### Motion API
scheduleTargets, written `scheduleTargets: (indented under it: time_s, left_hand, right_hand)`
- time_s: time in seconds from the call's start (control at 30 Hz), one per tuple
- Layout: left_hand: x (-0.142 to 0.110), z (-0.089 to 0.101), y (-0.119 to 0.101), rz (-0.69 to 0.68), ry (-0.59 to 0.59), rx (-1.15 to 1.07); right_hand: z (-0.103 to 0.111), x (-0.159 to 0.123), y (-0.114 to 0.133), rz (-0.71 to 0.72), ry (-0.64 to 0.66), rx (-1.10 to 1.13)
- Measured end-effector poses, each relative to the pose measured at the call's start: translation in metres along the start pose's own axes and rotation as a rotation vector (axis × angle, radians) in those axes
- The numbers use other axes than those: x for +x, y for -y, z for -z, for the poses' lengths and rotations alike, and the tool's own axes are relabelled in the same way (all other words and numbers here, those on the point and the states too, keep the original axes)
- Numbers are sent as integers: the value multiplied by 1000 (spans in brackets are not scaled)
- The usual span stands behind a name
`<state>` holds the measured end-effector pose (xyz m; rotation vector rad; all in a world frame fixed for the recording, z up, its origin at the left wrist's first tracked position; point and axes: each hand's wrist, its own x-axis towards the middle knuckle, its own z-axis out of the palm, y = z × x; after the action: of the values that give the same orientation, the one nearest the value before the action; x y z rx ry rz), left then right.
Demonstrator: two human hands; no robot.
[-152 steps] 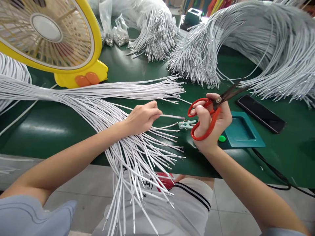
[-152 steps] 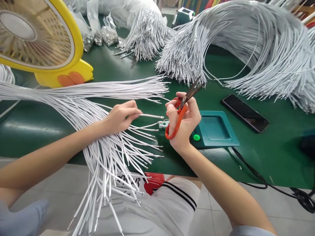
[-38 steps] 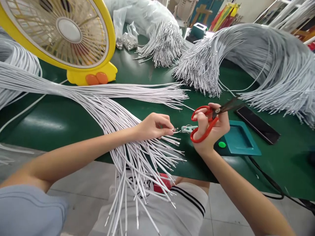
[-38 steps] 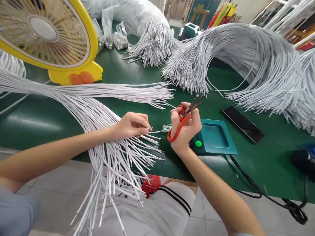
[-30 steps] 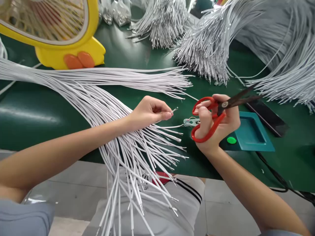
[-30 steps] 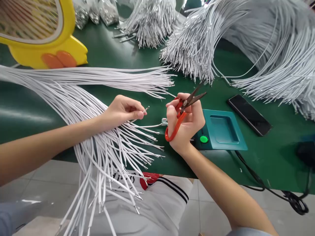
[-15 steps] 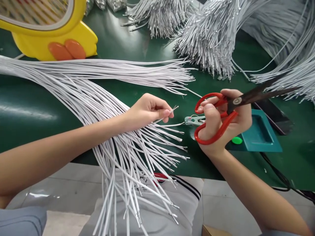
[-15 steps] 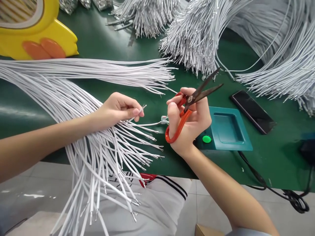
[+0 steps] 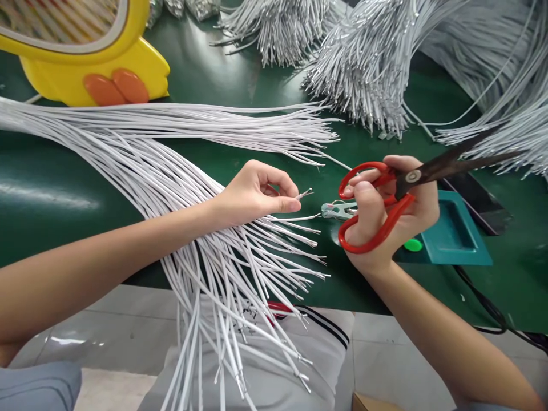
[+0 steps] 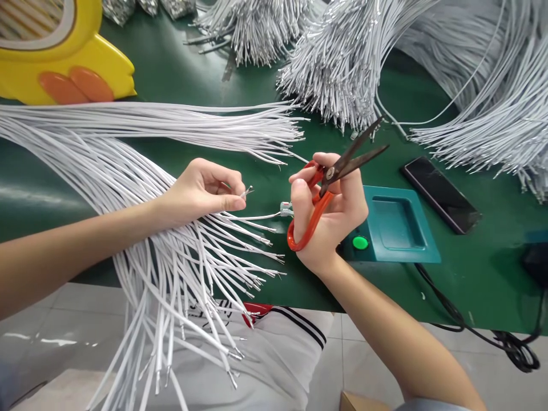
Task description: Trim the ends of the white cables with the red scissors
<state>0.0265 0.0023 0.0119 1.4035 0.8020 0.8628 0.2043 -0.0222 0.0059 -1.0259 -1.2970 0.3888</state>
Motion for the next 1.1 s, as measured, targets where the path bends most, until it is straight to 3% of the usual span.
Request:
scheduleTargets:
  time_s: [0.4, 0.73, 0.9, 1.1]
  left_hand:
    - [0, -2, 1, 51, -5, 42]
    - [-3, 1, 1, -42, 48, 40]
    - [-10, -5, -2, -156, 38, 153]
    - [-19, -13, -5, -420, 41, 322]
  right_hand:
    - [0, -3, 1, -3, 20, -89]
    - [0, -2, 2, -10, 10, -53]
    - [0, -1, 1, 24, 18, 0]
    - [-1, -3, 0, 47, 27, 35]
